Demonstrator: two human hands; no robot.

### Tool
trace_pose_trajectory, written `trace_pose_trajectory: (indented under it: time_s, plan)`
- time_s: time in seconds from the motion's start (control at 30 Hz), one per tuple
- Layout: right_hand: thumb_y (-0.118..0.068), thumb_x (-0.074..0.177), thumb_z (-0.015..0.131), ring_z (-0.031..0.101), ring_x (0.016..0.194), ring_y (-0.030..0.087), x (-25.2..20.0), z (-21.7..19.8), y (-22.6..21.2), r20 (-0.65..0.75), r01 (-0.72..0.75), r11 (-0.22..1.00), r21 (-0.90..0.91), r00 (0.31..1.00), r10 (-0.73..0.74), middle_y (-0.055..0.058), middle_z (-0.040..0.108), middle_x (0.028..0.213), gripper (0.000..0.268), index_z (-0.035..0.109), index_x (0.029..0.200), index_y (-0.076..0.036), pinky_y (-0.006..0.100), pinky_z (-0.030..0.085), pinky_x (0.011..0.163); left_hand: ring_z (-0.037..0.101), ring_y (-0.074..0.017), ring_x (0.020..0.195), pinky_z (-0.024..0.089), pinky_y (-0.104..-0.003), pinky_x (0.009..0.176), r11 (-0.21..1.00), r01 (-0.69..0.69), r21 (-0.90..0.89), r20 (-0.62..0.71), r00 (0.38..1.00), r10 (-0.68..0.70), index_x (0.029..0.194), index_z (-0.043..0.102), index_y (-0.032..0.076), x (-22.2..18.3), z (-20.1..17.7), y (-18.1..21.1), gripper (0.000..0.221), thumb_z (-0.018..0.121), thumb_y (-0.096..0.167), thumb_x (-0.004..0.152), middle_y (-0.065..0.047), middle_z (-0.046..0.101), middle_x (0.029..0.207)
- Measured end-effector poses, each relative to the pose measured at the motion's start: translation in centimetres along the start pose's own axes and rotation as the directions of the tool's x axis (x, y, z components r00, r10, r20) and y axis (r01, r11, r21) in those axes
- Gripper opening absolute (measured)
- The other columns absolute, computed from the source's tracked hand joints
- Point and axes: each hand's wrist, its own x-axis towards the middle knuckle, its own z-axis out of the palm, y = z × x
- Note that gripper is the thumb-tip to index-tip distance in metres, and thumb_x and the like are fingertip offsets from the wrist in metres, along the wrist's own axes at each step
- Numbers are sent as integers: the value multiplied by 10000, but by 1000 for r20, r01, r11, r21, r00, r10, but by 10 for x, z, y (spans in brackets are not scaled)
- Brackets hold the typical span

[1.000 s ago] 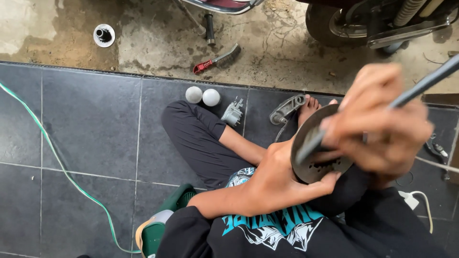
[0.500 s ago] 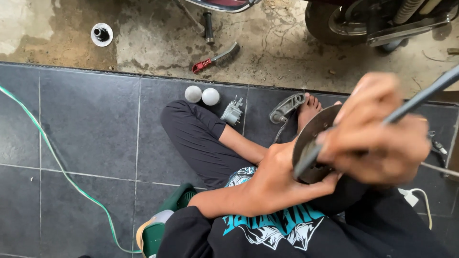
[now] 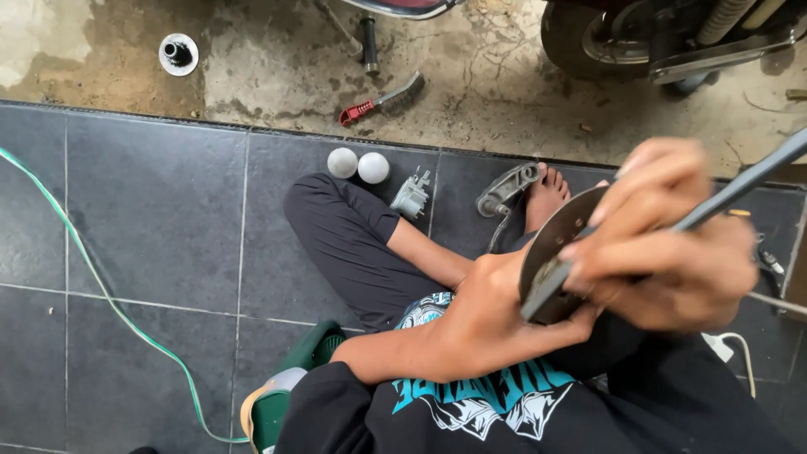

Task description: Cleaning a motorcycle brake disc by scraping off dirt and debris with a metal tool while sitting on the floor.

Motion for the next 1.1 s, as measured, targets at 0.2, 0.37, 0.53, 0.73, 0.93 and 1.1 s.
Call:
trace_pose_trajectory:
  time_s: [0.2,0.37,0.53,0.73,0.93,1.1]
  plan:
    - [-51,676,746,467,852,208,11,3,0,-72,3,999,-41,997,-6,-7,617,731,165,662,812,-90,376,397,771,660,-207,725,566,-321,673,999,14,37,8,1000,-14,1171,625,18,0,-4,-3,363,741,41,827,-105,706,974]
    - [-98,821,766,434,1042,252,-13,-2,13,-155,-122,991,-63,982,111,33,678,854,201,592,916,-66,437,406,1006,768,-212,982,644,-293,825,999,46,-17,48,998,-45,1303,586,-28,2,-7,1,466,743,46,870,-121,737,1127]
    - [-81,785,765,597,929,145,-31,0,-1,-129,-276,934,226,942,310,56,680,942,255,575,955,-89,262,574,878,704,-215,845,588,-319,757,1000,9,-18,103,995,-7,1166,633,-2,6,-15,11,326,755,26,866,-94,705,1047]
    - [-120,874,735,821,983,262,-57,-6,-25,-175,-326,766,554,854,490,26,675,1009,187,602,1004,-146,349,766,909,631,-282,1012,537,-362,921,993,-114,-41,186,975,119,1273,531,-74,18,-17,23,561,828,56,815,-170,547,1259]
    - [-136,893,811,658,761,180,-99,4,-24,-394,-141,622,770,662,638,35,616,948,228,609,995,-169,280,615,746,655,-239,1019,564,-362,951,977,-182,112,11,983,182,1060,666,18,64,-44,-12,665,904,336,527,-79,642,1068]
    - [-22,933,723,552,811,188,-97,10,0,-403,95,459,883,654,640,97,543,994,203,576,1053,-93,219,481,733,503,-304,1242,506,-376,1041,942,-26,335,-398,902,166,1209,579,-5,135,-113,-187,275,582,-64,940,-144,290,1415]
